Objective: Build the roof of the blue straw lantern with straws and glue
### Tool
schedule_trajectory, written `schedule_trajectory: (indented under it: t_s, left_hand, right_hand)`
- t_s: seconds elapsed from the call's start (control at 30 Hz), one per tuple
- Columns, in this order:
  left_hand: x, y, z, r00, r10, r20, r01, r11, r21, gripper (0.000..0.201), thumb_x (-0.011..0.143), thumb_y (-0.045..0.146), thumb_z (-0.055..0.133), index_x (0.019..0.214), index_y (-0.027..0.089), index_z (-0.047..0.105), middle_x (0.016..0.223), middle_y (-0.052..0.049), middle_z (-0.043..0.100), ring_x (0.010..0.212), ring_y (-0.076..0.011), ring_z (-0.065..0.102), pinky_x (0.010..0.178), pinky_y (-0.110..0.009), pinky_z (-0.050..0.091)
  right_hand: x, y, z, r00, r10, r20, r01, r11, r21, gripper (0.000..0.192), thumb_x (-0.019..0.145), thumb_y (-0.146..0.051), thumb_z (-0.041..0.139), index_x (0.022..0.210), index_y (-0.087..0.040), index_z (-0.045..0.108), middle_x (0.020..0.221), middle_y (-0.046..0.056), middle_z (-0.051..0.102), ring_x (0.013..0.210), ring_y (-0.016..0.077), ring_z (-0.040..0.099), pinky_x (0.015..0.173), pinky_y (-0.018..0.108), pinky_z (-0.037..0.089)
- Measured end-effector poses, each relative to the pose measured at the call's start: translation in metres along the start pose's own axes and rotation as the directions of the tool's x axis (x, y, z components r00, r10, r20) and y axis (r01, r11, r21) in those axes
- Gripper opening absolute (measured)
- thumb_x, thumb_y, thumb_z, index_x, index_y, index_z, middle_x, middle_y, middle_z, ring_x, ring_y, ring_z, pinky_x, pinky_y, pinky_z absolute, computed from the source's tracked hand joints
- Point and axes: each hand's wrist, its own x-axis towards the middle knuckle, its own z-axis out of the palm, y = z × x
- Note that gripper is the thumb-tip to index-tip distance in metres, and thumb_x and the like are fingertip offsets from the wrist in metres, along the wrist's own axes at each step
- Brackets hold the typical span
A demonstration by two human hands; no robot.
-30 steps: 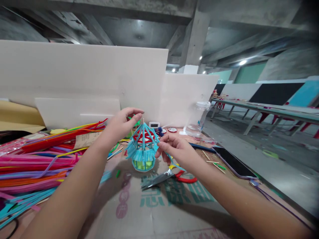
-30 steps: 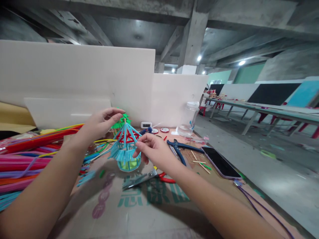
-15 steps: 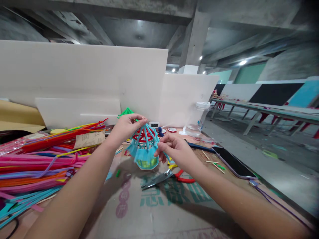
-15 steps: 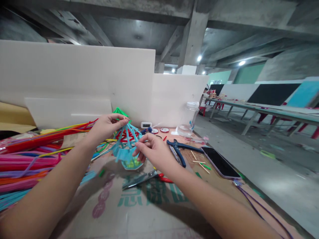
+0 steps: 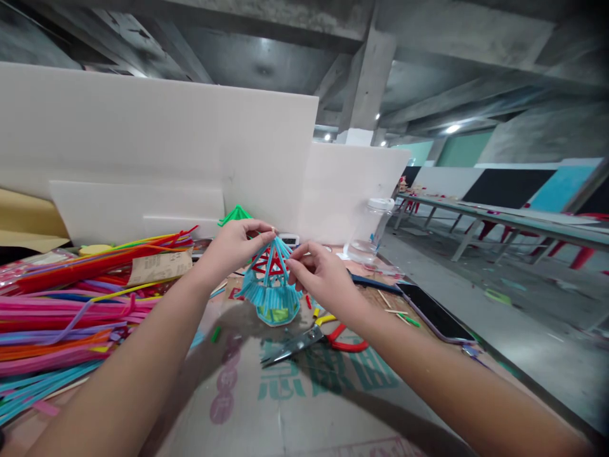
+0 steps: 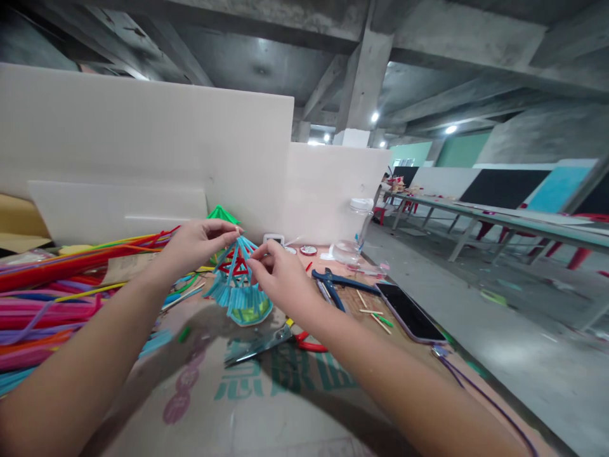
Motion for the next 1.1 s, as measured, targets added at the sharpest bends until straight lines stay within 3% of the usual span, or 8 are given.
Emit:
schedule_trajectory:
  t_s: [0.2,0.43,1.1]
  left_hand:
    - [-0.002,-0.001,-0.001,0.999,-0.033,-0.015,0.034,0.998,0.046,0.032,0.080,0.046,0.060,0.092,0.019,0.071,0.087,-0.007,0.073,0.075,-0.0206,0.064,0.057,-0.027,0.045]
    - [-0.002,0.003,-0.002,0.999,-0.052,-0.012,0.052,0.998,0.021,0.035,0.080,0.048,0.059,0.092,0.016,0.070,0.083,-0.005,0.071,0.070,-0.0178,0.061,0.061,-0.027,0.044]
    - [-0.003,0.007,-0.002,0.998,-0.001,-0.058,0.004,0.999,0.051,0.035,0.081,0.047,0.060,0.090,0.015,0.070,0.080,-0.005,0.071,0.070,-0.0163,0.061,0.063,-0.025,0.045]
  right_hand:
    - [0.004,-0.004,0.007,0.997,0.070,-0.018,-0.069,0.997,0.028,0.016,0.086,-0.035,0.055,0.082,-0.022,0.048,0.056,-0.003,0.062,0.045,0.0106,0.056,0.042,0.019,0.043]
    - [-0.001,0.011,0.006,0.991,0.136,0.007,-0.136,0.982,0.130,0.016,0.086,-0.033,0.055,0.080,-0.023,0.043,0.053,-0.006,0.060,0.040,0.0103,0.054,0.039,0.019,0.042]
    - [-0.006,0.007,-0.002,0.993,0.115,0.009,-0.115,0.977,0.177,0.019,0.086,-0.035,0.058,0.082,-0.022,0.044,0.053,-0.006,0.061,0.039,0.0101,0.054,0.037,0.020,0.045]
